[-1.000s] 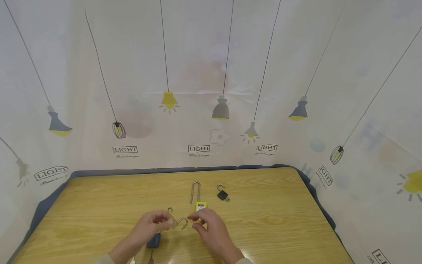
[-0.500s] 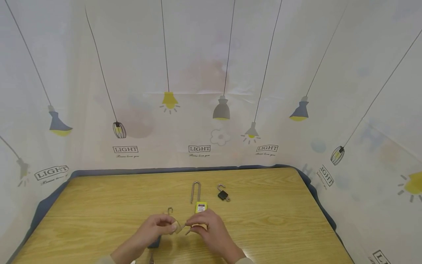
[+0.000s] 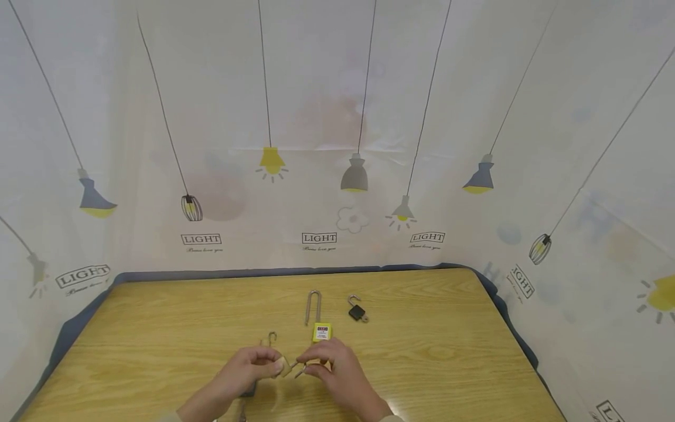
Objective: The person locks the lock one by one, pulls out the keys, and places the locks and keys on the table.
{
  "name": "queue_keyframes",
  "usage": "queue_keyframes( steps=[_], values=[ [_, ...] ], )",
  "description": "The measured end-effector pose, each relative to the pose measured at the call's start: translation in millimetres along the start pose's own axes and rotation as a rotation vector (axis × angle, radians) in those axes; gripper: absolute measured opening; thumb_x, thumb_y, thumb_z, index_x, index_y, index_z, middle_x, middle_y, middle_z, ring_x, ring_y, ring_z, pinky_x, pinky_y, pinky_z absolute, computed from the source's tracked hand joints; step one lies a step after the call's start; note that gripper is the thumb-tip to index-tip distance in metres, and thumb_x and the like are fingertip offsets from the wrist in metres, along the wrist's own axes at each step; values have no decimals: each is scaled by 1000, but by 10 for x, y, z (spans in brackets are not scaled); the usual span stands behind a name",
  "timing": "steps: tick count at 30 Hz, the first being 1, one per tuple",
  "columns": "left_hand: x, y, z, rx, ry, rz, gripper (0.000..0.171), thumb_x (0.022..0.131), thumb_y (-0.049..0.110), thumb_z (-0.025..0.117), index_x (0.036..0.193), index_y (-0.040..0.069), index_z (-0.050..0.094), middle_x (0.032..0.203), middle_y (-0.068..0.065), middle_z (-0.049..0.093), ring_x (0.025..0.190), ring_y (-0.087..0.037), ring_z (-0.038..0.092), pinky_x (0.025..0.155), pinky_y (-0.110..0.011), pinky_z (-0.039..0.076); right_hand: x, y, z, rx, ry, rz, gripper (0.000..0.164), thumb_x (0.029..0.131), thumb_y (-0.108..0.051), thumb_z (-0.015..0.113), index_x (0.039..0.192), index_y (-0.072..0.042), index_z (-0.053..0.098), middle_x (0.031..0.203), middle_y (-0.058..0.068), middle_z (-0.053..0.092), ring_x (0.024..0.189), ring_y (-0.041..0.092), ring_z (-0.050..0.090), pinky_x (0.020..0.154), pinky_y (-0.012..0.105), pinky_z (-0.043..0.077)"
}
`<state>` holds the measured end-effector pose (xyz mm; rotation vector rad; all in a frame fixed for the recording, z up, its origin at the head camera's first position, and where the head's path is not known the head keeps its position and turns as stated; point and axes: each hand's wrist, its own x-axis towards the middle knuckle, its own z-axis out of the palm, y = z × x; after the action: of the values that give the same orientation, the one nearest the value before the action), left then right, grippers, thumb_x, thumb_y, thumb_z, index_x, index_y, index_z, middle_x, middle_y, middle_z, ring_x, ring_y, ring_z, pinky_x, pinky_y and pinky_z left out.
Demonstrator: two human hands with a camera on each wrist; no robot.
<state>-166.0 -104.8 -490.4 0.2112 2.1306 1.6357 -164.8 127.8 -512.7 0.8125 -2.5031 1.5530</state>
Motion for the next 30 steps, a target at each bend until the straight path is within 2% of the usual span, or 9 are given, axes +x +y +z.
queue_keyframes(
  steps=[4,9,16,23,30],
  values=[
    [6,-26,15,21,10,19,31,87,32,67,106,8,65,94,-2,63,90,-19,55,82,-48,46,4,-6,39,21,27,32,12,85,-32,68,96,-27,70,98,-10,66,80,11,54,62,23,47],
    [-3,-15,43,61,32,43,28,85,32,69,103,11,66,94,-2,64,89,-20,55,75,-36,45,23,-47,76,12,49,75,12,86,-36,67,91,-26,70,90,-12,67,70,9,52,60,23,46],
    [-10,3,76,186,85,113,19,84,35,70,94,19,68,91,2,65,82,-20,52,68,-33,42,52,-94,98,14,52,166,14,89,-39,65,91,-25,70,80,-10,67,58,6,42,52,19,38],
    [26,-29,94,289,110,162,13,85,35,70,91,23,67,89,7,65,79,-16,53,66,-29,43,70,-83,124,2,69,181,14,88,-38,67,89,-25,70,83,-11,68,64,8,48,57,22,43],
    [29,-33,118,310,143,174,14,84,37,71,88,25,68,86,11,66,80,-12,54,67,-29,42,85,-125,122,23,112,222,8,86,-32,69,89,-25,69,82,-11,68,64,9,49,58,22,43]
  ],
)
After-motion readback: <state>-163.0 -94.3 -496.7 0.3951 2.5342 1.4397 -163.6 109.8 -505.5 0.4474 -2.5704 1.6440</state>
